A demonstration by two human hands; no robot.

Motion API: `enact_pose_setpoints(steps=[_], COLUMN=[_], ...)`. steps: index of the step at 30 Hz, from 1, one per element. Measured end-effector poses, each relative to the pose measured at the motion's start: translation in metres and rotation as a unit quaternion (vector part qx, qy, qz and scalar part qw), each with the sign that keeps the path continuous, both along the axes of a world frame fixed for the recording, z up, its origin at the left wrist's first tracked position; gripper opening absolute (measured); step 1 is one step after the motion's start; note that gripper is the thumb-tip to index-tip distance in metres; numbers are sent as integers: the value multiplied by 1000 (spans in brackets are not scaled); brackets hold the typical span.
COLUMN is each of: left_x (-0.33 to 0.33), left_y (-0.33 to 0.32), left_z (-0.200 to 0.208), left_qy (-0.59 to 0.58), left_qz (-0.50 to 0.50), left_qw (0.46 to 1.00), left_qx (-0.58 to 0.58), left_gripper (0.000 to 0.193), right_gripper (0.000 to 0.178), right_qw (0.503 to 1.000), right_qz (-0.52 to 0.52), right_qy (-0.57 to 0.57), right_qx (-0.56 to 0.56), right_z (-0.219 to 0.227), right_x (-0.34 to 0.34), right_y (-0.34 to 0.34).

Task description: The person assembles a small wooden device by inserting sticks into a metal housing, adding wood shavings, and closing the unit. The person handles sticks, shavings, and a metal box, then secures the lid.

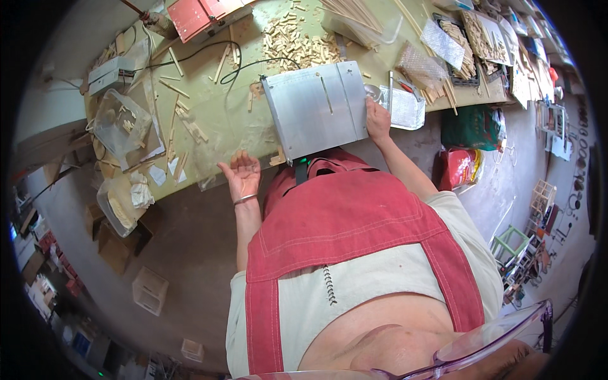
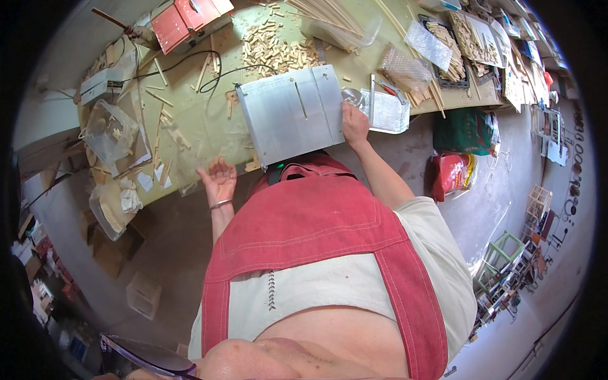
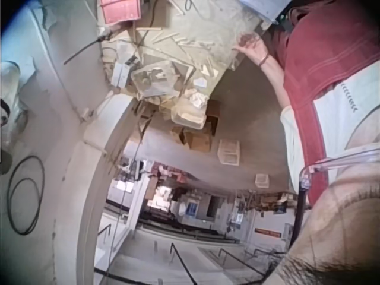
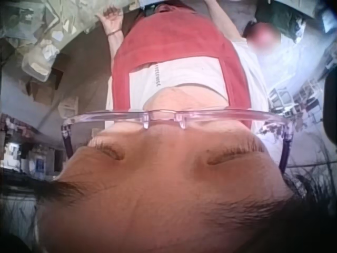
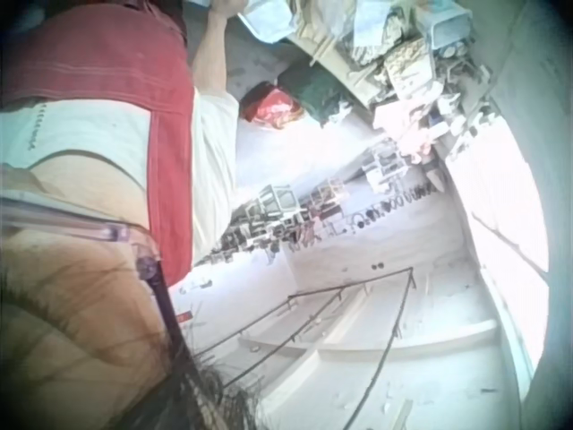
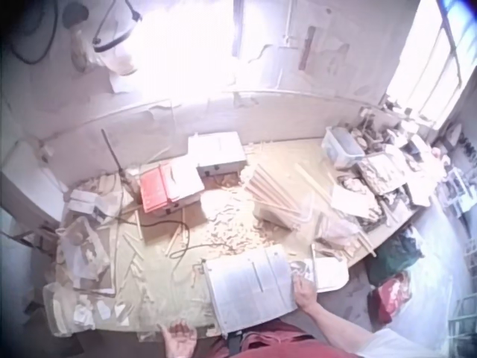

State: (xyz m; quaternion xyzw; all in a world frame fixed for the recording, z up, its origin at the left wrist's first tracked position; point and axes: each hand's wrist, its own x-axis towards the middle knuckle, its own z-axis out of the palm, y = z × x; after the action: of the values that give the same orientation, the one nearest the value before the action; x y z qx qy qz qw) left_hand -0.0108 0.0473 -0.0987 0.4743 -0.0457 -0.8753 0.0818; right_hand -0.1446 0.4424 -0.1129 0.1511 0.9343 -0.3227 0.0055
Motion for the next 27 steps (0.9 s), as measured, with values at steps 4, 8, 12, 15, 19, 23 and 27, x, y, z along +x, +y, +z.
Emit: enact_pose_setpoints(steps=[4,8,12,15,19,23,27], left_x=[7,13,15,16,19,20,22], left_y=[2,-3,5,7,13,20,25], left_z=[12,8,13,9,15,27,33], left_qy=[4,-6,0,34,57,80,101], left_qz=[4,25,52,42,42,74,96], left_qw=[1000,1000,999,999,997,994,989], left_qx=[-11,-17,-3,2,-18,-26,-37], left_gripper=[46,46,47,48,48,48,49], right_gripper=[51,51,49,50,51,49,48], right_qw=[999,997,998,998,996,989,979], right_qz=[-14,8,33,31,61,78,86], right_qy=[-3,4,33,9,30,46,68], right_qx=[-41,-75,-32,-58,-51,-113,-174], right_z=[26,72,70,89,83,89,70], right_x=[2,-6,-25,-29,-42,-51,-59], right_y=[0,-6,-4,-3,2,-1,0])
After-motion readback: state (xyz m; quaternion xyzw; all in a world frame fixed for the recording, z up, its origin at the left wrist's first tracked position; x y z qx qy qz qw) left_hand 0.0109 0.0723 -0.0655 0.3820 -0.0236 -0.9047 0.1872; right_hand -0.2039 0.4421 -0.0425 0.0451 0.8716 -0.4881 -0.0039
